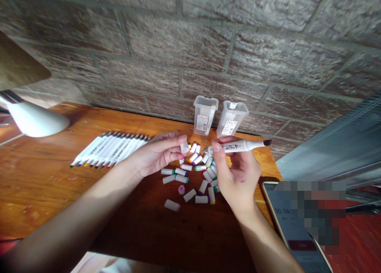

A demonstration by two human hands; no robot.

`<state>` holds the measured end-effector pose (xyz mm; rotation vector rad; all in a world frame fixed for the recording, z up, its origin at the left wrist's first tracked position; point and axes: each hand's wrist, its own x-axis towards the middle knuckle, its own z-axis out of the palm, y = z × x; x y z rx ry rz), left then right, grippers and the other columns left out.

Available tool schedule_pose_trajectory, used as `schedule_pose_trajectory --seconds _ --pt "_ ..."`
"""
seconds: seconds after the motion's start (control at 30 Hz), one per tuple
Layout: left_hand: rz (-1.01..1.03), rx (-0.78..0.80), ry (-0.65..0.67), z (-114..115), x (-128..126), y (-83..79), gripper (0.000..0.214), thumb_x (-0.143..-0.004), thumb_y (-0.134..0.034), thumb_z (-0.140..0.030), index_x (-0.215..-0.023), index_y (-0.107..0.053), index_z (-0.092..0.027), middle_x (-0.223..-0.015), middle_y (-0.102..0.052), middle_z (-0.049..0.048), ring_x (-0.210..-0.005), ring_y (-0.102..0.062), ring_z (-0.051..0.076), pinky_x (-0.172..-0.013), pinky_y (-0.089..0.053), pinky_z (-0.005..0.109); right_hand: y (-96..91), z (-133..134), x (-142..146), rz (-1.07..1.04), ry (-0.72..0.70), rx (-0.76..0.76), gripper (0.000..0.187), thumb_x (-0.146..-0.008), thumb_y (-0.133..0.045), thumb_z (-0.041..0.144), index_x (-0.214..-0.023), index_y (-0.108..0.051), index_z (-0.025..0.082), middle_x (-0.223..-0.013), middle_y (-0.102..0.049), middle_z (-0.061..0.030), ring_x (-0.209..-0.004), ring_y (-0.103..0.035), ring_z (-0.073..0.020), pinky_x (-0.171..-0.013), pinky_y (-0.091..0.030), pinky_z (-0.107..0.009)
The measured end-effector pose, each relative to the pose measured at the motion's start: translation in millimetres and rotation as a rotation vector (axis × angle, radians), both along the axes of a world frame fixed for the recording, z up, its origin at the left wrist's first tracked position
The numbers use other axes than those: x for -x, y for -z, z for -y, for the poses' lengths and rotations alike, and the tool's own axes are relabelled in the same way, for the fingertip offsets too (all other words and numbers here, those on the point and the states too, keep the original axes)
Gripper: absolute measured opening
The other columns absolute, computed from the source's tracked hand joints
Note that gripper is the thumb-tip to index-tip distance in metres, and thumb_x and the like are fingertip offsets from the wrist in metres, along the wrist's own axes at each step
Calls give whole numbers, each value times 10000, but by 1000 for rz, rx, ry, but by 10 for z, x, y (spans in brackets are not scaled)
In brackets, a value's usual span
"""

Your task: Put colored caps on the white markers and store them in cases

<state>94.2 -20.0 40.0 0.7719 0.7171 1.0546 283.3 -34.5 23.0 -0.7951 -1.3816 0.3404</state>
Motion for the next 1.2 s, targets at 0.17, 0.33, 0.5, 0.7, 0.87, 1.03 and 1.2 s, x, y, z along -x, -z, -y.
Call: schedule_pose_trajectory --seconds 0.17,0.33,0.5,0.7,0.87,1.03,1.2 --pt "11 -42 14 14 -4 -10 135 -736 -834 -196 -731 -730 -110 -659 -722 36 -563 -671 92 -585 -567 154 -2 0 3 -1 2 -1 65 -868 -719 222 -922 -681 222 -915 -733 -58 -780 -721 -185 -670 -615 -307" --pt "-1 -46 9 23 -5 -5 147 -730 -838 -200 -715 -720 -114 -656 -722 38 -553 -666 91 -568 -560 151 -7 0 1 14 18 4 65 -877 -711 256 -918 -679 218 -905 -734 -59 -765 -718 -187 -669 -615 -317" --pt "8 -57 20 19 -6 -1 158 -716 -847 -213 -722 -720 -121 -656 -721 33 -556 -670 92 -561 -560 150 -7 2 6 9 11 3 71 -868 -721 242 -923 -685 217 -900 -730 -53 -755 -711 -175 -653 -606 -295" --pt "-1 -77 -31 5 17 23 204 -658 -881 -180 -765 -716 -126 -721 -742 26 -622 -693 102 -634 -576 182 -9 -21 -25 16 3 45 126 -870 -725 273 -982 -710 216 -921 -727 -50 -721 -688 -157 -640 -592 -285" --pt "34 -155 -185 -14 53 11 227 -634 -881 -131 -806 -733 -136 -751 -747 1 -663 -698 91 -696 -581 188 -18 -72 -65 34 -45 172 236 -865 -731 319 -1084 -727 232 -923 -733 -37 -637 -656 -135 -592 -573 -278" --pt "32 -153 -293 -18 63 -50 216 -670 -835 -85 -858 -751 -149 -778 -763 13 -705 -716 105 -725 -582 193 -17 -106 -60 0 -86 183 288 -828 -767 302 -1104 -704 251 -827 -722 -8 -651 -667 -150 -621 -578 -284" --pt "29 -157 -290 -24 59 -54 220 -689 -829 -111 -891 -752 -155 -768 -753 2 -688 -711 101 -748 -588 208 -19 -116 -45 -3 -116 175 224 -830 -765 294 -1017 -657 235 -814 -706 -4 -684 -679 -153 -643 -577 -279"
